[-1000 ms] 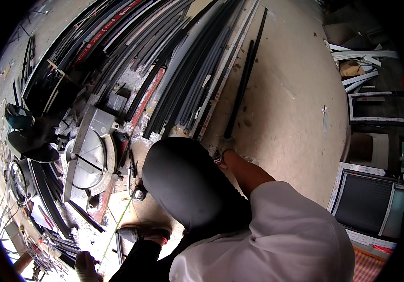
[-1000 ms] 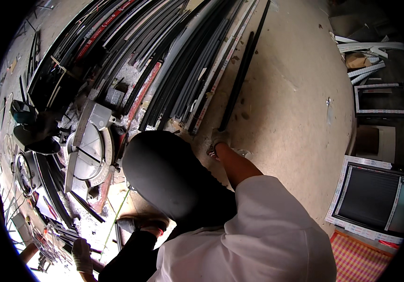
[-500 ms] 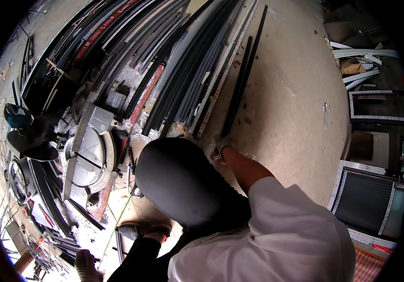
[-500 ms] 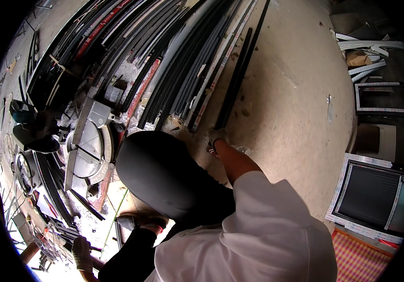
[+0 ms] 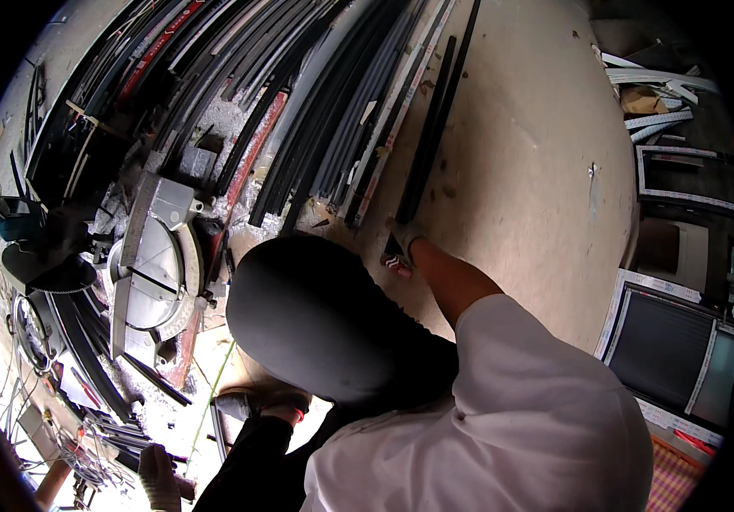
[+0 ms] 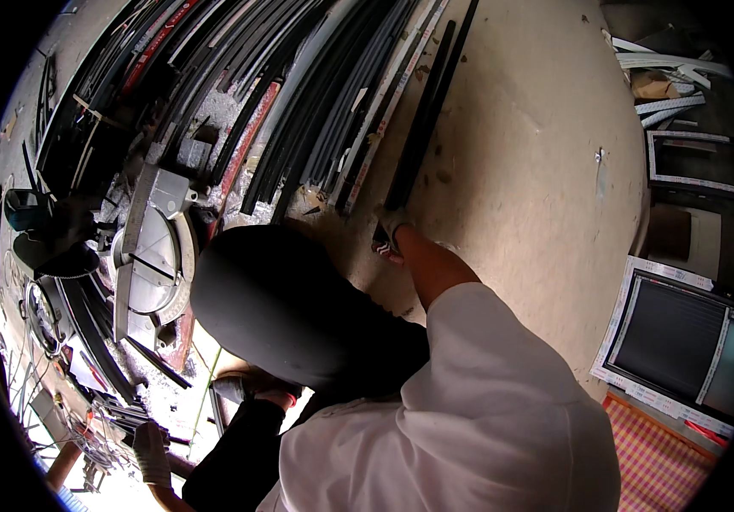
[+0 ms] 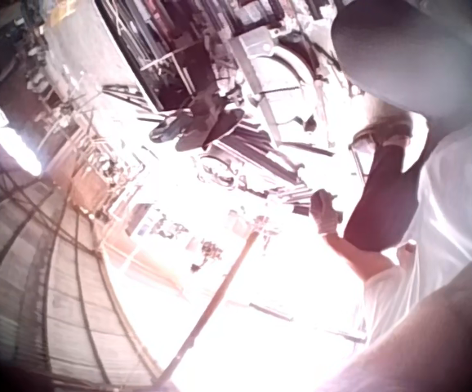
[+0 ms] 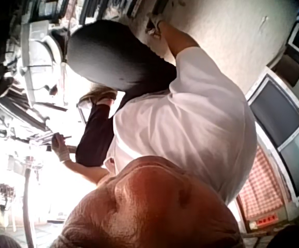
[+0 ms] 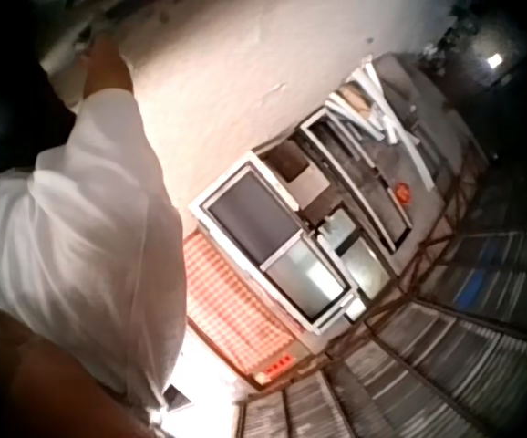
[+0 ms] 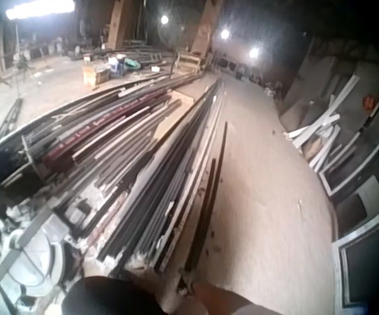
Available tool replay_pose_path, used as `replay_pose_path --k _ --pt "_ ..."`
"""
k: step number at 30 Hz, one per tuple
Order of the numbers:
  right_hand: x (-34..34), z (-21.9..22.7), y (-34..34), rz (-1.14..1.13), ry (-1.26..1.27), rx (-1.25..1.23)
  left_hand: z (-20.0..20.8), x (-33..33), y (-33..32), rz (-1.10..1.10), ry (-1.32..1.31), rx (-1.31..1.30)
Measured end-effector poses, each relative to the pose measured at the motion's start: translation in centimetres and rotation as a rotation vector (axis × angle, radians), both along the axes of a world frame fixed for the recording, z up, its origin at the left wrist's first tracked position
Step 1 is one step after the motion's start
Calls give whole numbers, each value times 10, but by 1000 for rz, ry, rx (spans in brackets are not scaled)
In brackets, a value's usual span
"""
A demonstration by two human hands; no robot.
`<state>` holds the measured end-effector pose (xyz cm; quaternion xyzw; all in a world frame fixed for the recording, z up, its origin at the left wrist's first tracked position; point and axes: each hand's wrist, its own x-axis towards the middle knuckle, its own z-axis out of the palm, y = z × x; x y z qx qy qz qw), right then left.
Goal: The person measures a metal profile with a tape measure, marks it with a marker, and cuts it using a chop saw. The person repeats this process for multiple profiles, measuring, marking, and cutting each one to size.
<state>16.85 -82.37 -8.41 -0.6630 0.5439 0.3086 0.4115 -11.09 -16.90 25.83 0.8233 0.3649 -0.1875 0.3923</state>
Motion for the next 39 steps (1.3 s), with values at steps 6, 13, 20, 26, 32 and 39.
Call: replay_pose_path --k 6,13,20,26,32,39 --pt "10 48 24 -47 129 87 15 5 -12 -36 39 84" --pt "5 22 0 63 -48 -106 -8 7 0 -35 15 16" --pt "15 56 31 59 107 37 5 -2 -2 -11 22 50" --pt "12 7 10 104 -45 -31 14 16 -18 -28 52 36" --pt "11 -3 13 49 -486 -113 -1 13 -8 -55 -6 29" --pt "48 145 84 -12 -817 215 28 15 -30 29 -100 -84"
